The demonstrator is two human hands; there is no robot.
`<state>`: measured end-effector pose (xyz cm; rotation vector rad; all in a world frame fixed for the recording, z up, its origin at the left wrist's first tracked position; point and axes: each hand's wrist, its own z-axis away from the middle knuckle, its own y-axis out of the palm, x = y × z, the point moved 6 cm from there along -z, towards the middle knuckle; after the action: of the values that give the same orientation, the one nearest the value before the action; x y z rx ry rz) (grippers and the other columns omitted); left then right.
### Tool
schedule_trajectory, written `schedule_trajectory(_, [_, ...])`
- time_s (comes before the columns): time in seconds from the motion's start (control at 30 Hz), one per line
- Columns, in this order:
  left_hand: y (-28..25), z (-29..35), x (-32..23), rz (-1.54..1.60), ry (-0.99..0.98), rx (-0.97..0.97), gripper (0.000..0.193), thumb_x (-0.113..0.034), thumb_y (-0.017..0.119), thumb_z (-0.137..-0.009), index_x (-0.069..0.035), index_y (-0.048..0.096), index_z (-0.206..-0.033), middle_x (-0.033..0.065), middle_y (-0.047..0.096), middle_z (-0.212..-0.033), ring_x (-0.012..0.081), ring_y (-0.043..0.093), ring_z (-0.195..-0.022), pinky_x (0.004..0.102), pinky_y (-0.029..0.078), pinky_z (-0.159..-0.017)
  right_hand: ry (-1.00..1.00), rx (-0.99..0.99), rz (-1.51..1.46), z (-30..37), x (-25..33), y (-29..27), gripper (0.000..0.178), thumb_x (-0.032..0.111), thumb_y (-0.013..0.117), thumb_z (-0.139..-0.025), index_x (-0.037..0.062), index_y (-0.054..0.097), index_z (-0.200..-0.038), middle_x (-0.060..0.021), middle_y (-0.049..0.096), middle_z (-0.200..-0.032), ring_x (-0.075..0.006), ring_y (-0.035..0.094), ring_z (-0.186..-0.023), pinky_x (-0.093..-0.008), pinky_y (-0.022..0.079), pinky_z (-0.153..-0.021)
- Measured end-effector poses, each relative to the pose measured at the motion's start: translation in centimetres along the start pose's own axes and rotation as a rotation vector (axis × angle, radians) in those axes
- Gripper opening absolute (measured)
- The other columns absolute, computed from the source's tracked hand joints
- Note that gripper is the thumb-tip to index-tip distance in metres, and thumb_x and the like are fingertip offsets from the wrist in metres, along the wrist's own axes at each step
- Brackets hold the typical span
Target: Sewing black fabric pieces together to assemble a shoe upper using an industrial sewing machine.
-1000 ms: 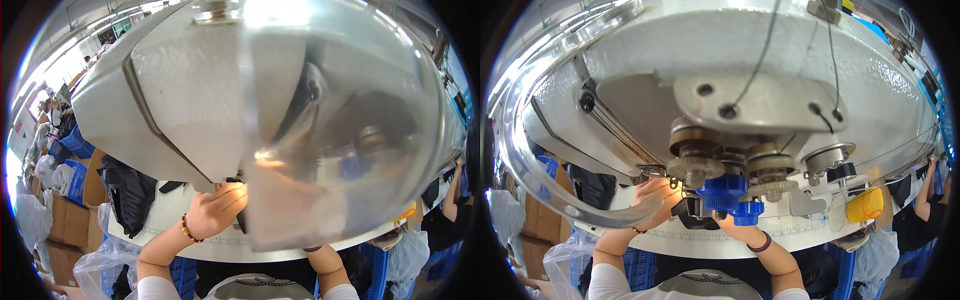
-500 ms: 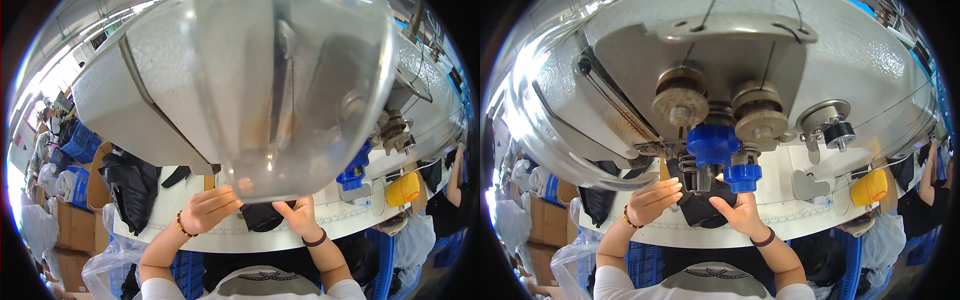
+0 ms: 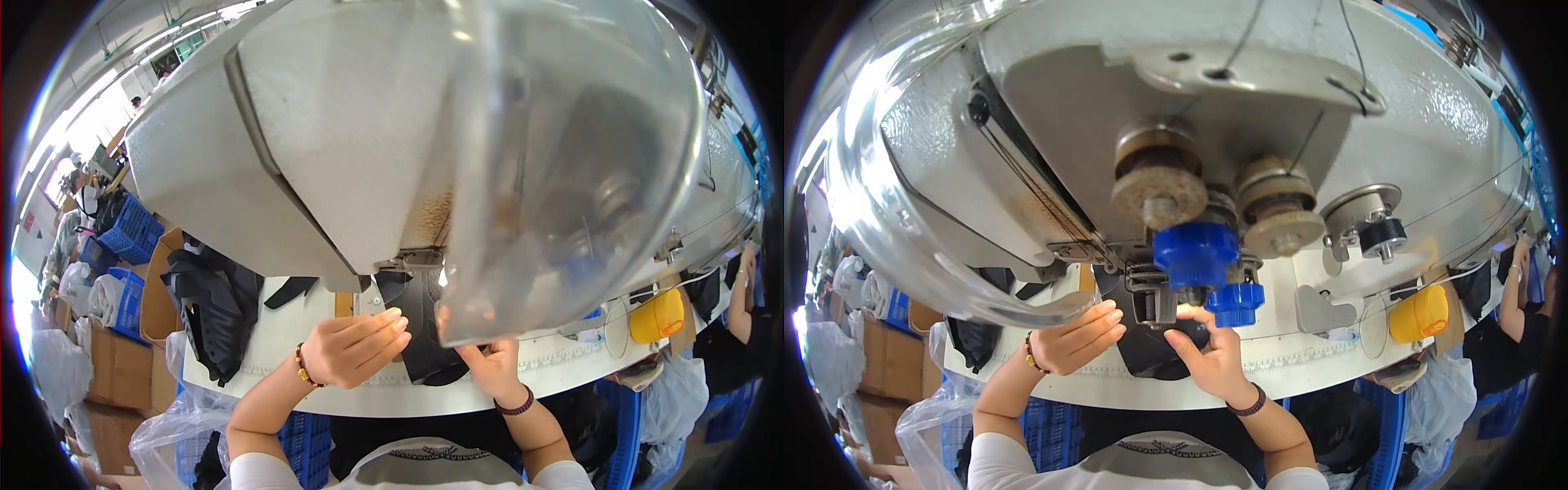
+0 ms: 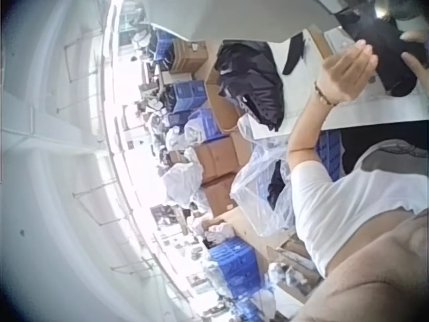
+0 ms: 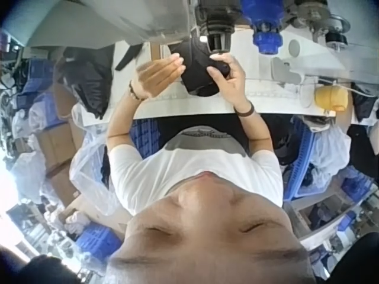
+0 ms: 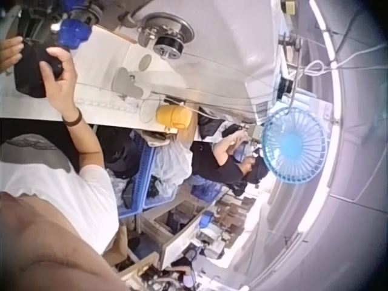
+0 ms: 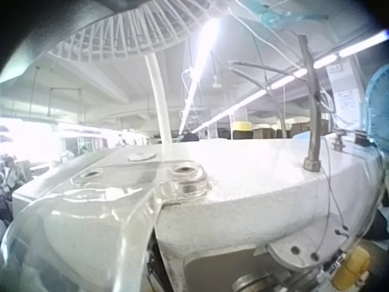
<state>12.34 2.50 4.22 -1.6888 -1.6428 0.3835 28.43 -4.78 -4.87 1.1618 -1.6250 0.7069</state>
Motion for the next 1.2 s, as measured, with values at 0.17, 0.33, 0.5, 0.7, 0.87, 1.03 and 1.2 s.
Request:
schedule_trajectory(0.17, [-0.4, -0.6, 0.2, 0.024, -0.009, 0.057, 0.013, -0.004, 0.07, -0.069, -0.001, 0.067, -0.082, 0.0084, 0.067, -0.087, 0.018, 0.067, -0.083, 0.024, 0.057, -0.067, -0.027, -0.047, -0.024, 0.6, 0.4, -0.3, 0.011, 0.0, 0.065, -0.083, 0.0014, 0.063, -0.095, -0.0035, 0.062, -0.097, -0.0112, 0.056, -0.088, -0.0243, 0.044, -0.08])
schedule_trajectory(0.33, [-0.1, -1.0, 0.7, 0.044, -0.049, 0.082, 0.014, -0.005, 0.069, -0.071, -0.002, 0.067, -0.084, 0.0076, 0.067, -0.088, 0.0172, 0.066, -0.085, 0.0237, 0.056, -0.064, 0.013, -0.101, -0.061, 0.1, -1.2, -0.6, 0.021, 0.001, 0.065, -0.083, 0.0, 0.059, -0.103, -0.004, 0.061, -0.097, -0.0119, 0.055, -0.089, -0.0263, 0.045, -0.081])
schedule_trajectory(0.5, [0.3, -0.7, 1.9, 0.006, -0.106, 0.109, 0.015, -0.005, 0.065, -0.074, -0.004, 0.067, -0.089, 0.0055, 0.067, -0.089, 0.0159, 0.066, -0.086, 0.0204, 0.052, -0.056, 0.183, -0.093, -0.023, -0.7, -2.6, -1.2, 0.019, 0.005, 0.064, -0.083, 0.0016, 0.059, -0.101, -0.0049, 0.061, -0.09, -0.0144, 0.058, -0.082, -0.0293, 0.048, -0.074])
schedule_trajectory(0.7, [0.3, -1.0, 2.8, -0.094, -0.079, 0.127, 0.023, -0.007, 0.062, -0.068, -0.009, 0.066, -0.091, 0.0022, 0.064, -0.089, 0.0139, 0.064, -0.079, 0.023, 0.045, -0.053, 0.067, -0.019, 0.154, -1.2, -4.0, -1.4, 0.027, 0.004, 0.062, -0.084, 0.0037, 0.055, -0.11, -0.0055, 0.062, -0.099, -0.0168, 0.06, -0.087, -0.0316, 0.049, -0.076])
schedule_trajectory(0.87, [0.5, -1.4, 3.9, 0.01, -0.175, 0.2, 0.023, -0.008, 0.063, -0.067, -0.009, 0.067, -0.09, 0.0008, 0.061, -0.082, 0.0146, 0.06, -0.069, 0.027, 0.047, -0.056, -0.241, -0.006, 0.275, -2.5, -4.7, -0.8, 0.029, 0.007, 0.06, -0.084, 0.0049, 0.054, -0.112, -0.0075, 0.061, -0.101, -0.0209, 0.059, -0.09, -0.0338, 0.048, -0.078])
schedule_trajectory(1.03, [1.7, -0.5, 5.7, 0.22, -0.371, 0.231, 0.017, -0.009, 0.063, -0.076, -0.006, 0.066, -0.091, 0.002, 0.063, -0.084, 0.0157, 0.059, -0.073, 0.0275, 0.047, -0.057, -0.228, -0.075, 0.341, -4.8, -1.5, -2.0, 0.022, 0.01, 0.06, -0.082, 0.0052, 0.06, -0.103, -0.0106, 0.063, -0.097, -0.0265, 0.059, -0.087, -0.0372, 0.047, -0.075])
schedule_trajectory(1.2, [2.8, -0.2, 4.7, -0.079, -0.165, 0.271, 0.015, -0.01, 0.063, -0.077, -0.006, 0.066, -0.09, 0.0022, 0.062, -0.087, 0.0171, 0.059, -0.077, 0.0291, 0.049, -0.06, -0.265, -0.125, 0.366, -6.2, 2.0, -1.3, 0.018, 0.012, 0.059, -0.08, 0.0055, 0.065, -0.096, -0.013, 0.063, -0.093, -0.0308, 0.059, -0.084, -0.0397, 0.046, -0.073])
